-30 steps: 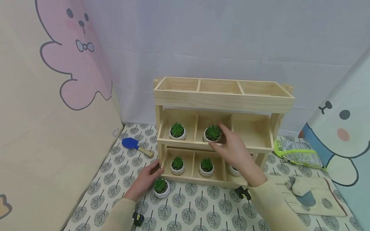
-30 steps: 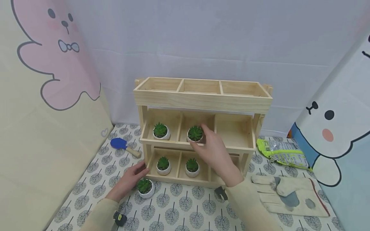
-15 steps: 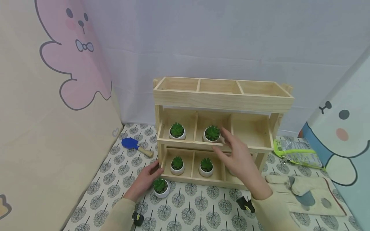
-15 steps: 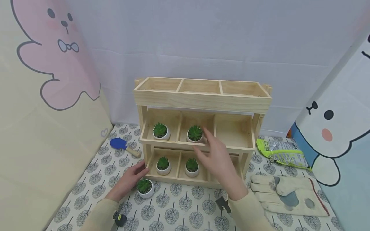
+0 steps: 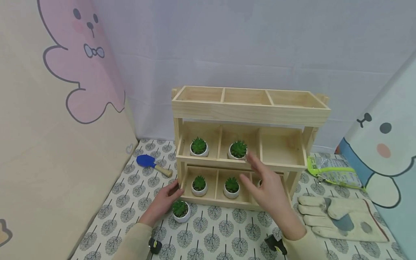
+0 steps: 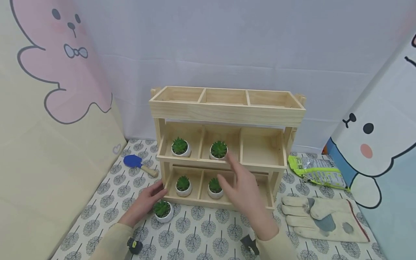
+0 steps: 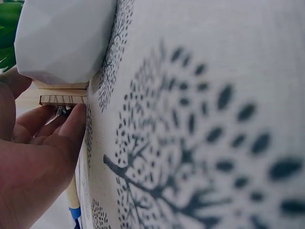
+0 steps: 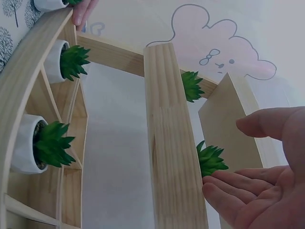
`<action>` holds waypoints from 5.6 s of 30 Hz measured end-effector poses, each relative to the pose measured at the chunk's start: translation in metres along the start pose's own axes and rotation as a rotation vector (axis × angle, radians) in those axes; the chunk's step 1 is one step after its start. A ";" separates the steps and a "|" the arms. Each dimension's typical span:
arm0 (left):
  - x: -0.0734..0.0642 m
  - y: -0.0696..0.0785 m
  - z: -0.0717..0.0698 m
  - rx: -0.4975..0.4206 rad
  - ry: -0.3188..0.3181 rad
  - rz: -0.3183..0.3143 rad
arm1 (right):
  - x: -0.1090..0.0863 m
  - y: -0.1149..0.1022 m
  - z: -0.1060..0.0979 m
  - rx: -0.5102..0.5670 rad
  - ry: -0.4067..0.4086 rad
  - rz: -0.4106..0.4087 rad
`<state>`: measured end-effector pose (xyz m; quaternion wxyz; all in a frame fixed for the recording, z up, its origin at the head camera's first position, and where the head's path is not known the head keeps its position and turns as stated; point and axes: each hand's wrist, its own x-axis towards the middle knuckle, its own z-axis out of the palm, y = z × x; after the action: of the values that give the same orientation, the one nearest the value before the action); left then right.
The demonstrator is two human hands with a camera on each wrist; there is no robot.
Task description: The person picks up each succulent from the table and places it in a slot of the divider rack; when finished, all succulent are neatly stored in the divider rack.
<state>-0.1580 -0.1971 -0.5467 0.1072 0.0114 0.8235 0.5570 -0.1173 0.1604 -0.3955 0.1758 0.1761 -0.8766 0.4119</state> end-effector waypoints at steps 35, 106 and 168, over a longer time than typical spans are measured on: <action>0.000 -0.001 0.000 -0.027 -0.019 0.028 | -0.044 0.011 0.064 0.154 -0.083 0.096; 0.001 -0.003 0.001 -0.018 -0.023 0.040 | -0.048 0.015 0.189 0.221 -0.510 0.057; 0.001 0.001 0.000 0.002 -0.002 0.021 | -0.051 -0.006 0.194 0.142 -0.464 0.183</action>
<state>-0.1594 -0.1971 -0.5462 0.1021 0.0204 0.8239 0.5571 -0.1018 0.0136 -0.5307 -0.0808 0.1978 -0.8745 0.4353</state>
